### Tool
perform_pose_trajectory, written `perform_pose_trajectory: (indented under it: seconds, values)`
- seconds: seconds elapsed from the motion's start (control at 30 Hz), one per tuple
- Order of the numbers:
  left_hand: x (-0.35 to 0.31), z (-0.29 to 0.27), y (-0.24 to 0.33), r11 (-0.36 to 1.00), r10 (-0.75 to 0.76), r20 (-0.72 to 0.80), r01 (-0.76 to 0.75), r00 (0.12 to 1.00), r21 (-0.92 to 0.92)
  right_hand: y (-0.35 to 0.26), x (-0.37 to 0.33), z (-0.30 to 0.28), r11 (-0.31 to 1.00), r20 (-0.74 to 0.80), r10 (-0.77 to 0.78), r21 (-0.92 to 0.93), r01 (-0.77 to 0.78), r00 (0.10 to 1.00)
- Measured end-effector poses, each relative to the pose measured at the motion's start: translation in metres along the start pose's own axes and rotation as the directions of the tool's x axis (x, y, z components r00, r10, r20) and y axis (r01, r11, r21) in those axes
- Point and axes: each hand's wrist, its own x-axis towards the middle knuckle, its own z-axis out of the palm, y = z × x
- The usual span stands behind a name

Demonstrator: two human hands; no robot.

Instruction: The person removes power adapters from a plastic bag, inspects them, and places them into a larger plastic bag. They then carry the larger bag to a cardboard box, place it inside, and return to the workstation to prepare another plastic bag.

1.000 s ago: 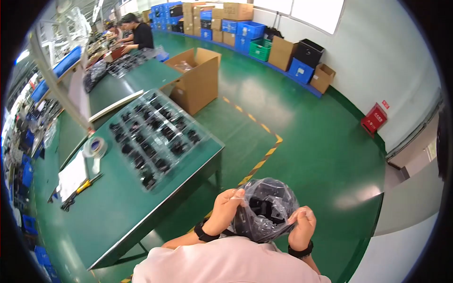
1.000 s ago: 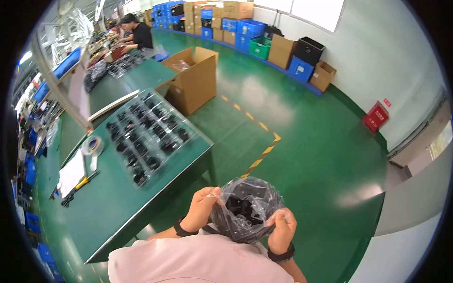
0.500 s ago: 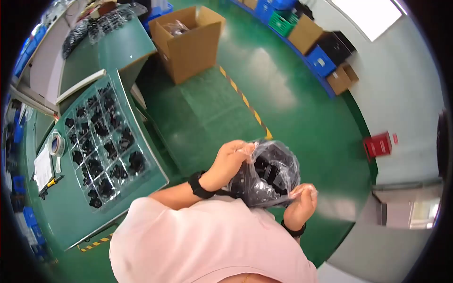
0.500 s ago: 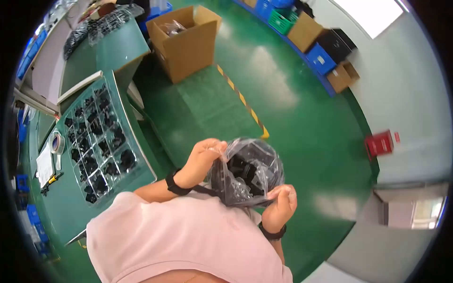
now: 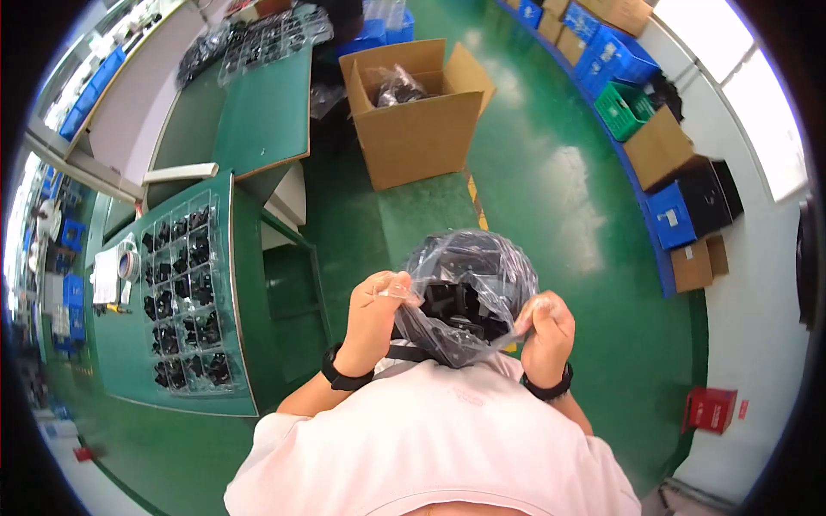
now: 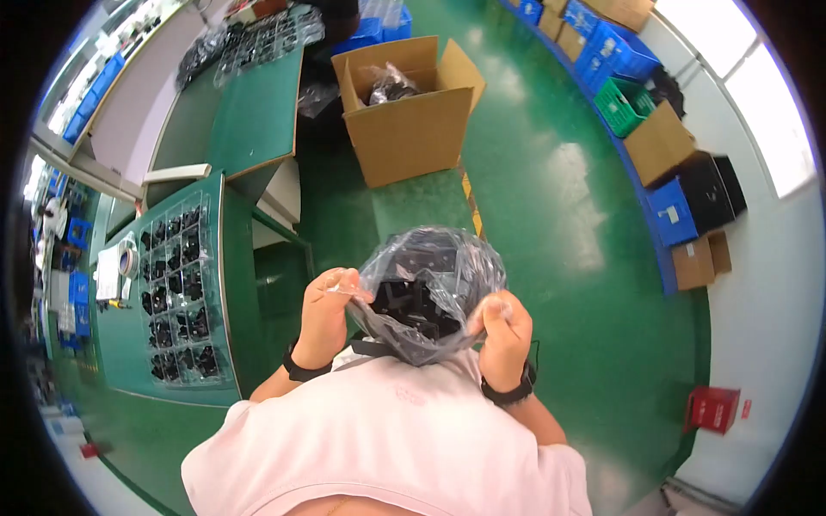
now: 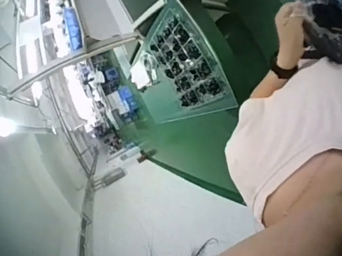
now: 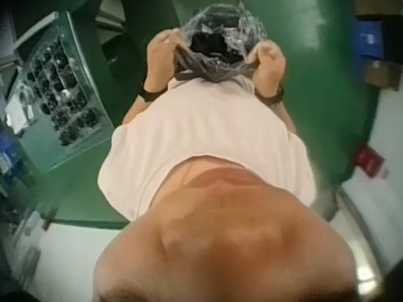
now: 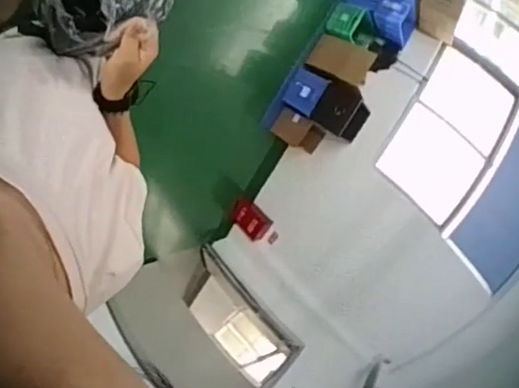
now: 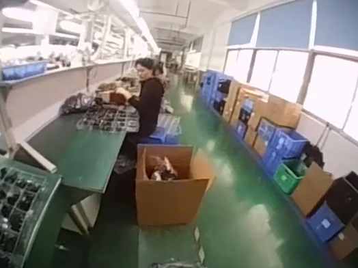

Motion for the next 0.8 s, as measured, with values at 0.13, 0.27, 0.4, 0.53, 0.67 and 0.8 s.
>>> perform_pose_trajectory:
  seconds: [0.13,0.27,0.4,0.53,0.67,0.8]
  values:
    - [0.076,0.017,0.001,0.997,0.034,-0.184,-0.047,0.982,-0.067,0.018,0.123,-0.002,0.996,0.198,0.087,0.008,-0.09,0.976]
    - [0.188,0.014,0.006,0.992,0.026,-0.196,-0.05,0.98,-0.116,0.043,0.242,0.023,0.995,0.215,0.092,0.019,-0.098,0.972]
    - [0.326,0.02,0.033,0.992,0.094,-0.169,-0.107,0.981,-0.07,0.054,0.375,0.047,0.998,0.143,0.029,0.055,-0.037,0.989]
    - [0.444,0.043,0.089,0.978,0.125,-0.093,-0.138,0.988,-0.156,0.034,0.495,0.061,0.995,0.087,-0.092,0.046,0.088,0.992]
    - [0.56,0.05,0.135,0.933,0.282,-0.089,-0.294,0.955,-0.207,0.022,0.62,0.087,0.969,0.163,-0.238,0.111,0.222,0.957]
    - [0.654,0.049,0.176,0.857,0.479,-0.038,-0.476,0.877,-0.198,0.003,0.749,0.106,0.908,0.333,-0.343,0.357,0.219,0.878]
